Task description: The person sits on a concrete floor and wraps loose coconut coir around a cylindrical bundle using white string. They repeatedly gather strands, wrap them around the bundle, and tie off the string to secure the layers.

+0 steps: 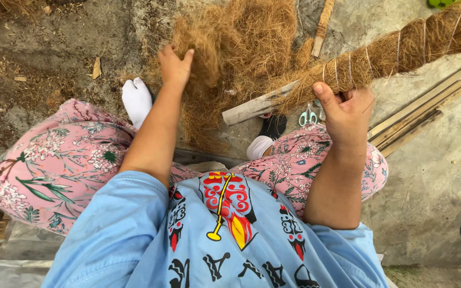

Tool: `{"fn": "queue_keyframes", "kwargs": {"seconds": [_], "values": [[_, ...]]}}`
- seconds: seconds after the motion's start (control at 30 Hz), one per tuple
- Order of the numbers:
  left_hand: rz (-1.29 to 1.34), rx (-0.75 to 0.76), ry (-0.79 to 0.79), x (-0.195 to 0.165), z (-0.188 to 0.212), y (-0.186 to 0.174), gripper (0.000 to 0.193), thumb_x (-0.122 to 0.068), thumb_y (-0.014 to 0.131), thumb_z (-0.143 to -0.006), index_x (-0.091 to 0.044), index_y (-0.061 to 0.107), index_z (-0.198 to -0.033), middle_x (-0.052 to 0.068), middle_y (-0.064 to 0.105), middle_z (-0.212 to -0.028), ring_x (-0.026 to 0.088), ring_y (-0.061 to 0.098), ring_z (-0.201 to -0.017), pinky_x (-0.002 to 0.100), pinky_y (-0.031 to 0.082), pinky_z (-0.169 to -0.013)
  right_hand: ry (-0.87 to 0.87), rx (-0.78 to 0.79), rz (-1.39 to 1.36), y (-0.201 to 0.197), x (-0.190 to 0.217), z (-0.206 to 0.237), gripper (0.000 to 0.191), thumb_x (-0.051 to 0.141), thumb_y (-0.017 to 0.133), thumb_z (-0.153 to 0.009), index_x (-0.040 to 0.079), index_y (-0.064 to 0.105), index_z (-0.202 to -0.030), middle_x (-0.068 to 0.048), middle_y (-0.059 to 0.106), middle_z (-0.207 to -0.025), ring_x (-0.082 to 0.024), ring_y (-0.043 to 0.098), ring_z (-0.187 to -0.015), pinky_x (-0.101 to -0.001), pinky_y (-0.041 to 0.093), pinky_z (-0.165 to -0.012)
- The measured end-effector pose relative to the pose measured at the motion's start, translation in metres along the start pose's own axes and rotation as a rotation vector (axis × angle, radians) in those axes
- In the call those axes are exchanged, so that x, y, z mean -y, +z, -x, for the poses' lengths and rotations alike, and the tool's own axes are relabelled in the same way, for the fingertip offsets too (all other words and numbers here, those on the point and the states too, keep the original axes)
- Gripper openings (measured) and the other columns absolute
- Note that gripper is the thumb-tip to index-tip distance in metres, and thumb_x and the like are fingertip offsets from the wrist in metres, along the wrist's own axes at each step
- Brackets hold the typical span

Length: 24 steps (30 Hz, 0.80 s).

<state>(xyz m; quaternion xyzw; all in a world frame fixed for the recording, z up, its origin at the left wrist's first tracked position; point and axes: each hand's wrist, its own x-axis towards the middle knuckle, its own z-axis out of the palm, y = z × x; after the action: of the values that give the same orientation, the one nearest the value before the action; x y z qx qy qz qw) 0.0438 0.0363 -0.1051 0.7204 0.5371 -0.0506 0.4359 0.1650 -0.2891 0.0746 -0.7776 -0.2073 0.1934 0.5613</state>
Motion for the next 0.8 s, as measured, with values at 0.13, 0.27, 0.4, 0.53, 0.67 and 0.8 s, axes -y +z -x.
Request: {"fn": "queue_keyframes", "kwargs": {"seconds": [0.13,0.27,0.4,0.53,0.67,0.8], "values": [[0.023,-0.259,0.043,0.012,0.01,0.021,0.046,-0.031,0.066,-0.093,-0.008,0.052,-0.13,0.013,0.051,-0.135,0.025,0.063,-0.111,0.043,0.058,-0.09,0.002,0.006,-0.045,-0.001,0.003,0.001,0.03,0.021,0.081,-0.103,-0.001,0.064,-0.115,0.003,0.062,-0.097,-0.004,0.051,-0.082,-0.0206,0.039,-0.07],[-0.177,0.174,-0.059,0.009,0.016,0.045,0.058,-0.062,0.059,-0.107,-0.009,0.066,-0.128,0.013,0.072,-0.122,0.025,0.07,-0.105,0.042,0.057,-0.091,0.003,0.011,-0.087,-0.001,0.003,0.002,0.032,0.02,0.081,-0.102,-0.002,0.064,-0.119,0.002,0.065,-0.102,-0.005,0.055,-0.086,-0.0202,0.042,-0.073],[-0.239,-0.01,0.076,0.002,0.018,0.061,0.084,-0.057,0.08,-0.08,0.002,0.049,-0.13,0.025,0.056,-0.127,0.04,0.063,-0.102,0.055,0.056,-0.076,-0.004,0.013,-0.096,-0.002,0.002,0.003,0.033,0.019,0.082,-0.103,-0.002,0.063,-0.12,0.002,0.064,-0.103,-0.006,0.054,-0.088,-0.0205,0.043,-0.074],[0.093,0.089,-0.152,0.001,0.011,0.059,0.068,-0.042,0.085,-0.076,0.003,0.057,-0.118,0.018,0.067,-0.105,0.035,0.072,-0.092,0.05,0.062,-0.079,0.062,-0.013,-0.028,-0.004,-0.001,0.001,0.027,0.02,0.082,-0.102,-0.001,0.066,-0.108,0.004,0.061,-0.087,-0.004,0.049,-0.073,-0.0212,0.037,-0.066],[0.188,0.216,-0.304,-0.001,0.0,0.057,0.052,-0.036,0.089,-0.082,0.007,0.065,-0.1,0.018,0.072,-0.099,0.03,0.071,-0.094,0.045,0.057,-0.089,0.052,-0.012,-0.017,-0.005,-0.002,-0.002,0.028,0.023,0.081,-0.1,0.001,0.066,-0.104,0.006,0.059,-0.086,-0.003,0.047,-0.073,-0.0212,0.036,-0.063],[0.197,0.315,-0.234,0.003,0.001,0.065,0.033,-0.023,0.088,-0.076,-0.004,0.063,-0.089,0.014,0.071,-0.097,0.025,0.07,-0.09,0.041,0.055,-0.09,0.086,-0.019,0.064,-0.007,-0.002,-0.001,0.029,0.024,0.082,-0.101,0.001,0.065,-0.097,0.006,0.055,-0.08,-0.004,0.042,-0.068,-0.0221,0.03,-0.06]]}}
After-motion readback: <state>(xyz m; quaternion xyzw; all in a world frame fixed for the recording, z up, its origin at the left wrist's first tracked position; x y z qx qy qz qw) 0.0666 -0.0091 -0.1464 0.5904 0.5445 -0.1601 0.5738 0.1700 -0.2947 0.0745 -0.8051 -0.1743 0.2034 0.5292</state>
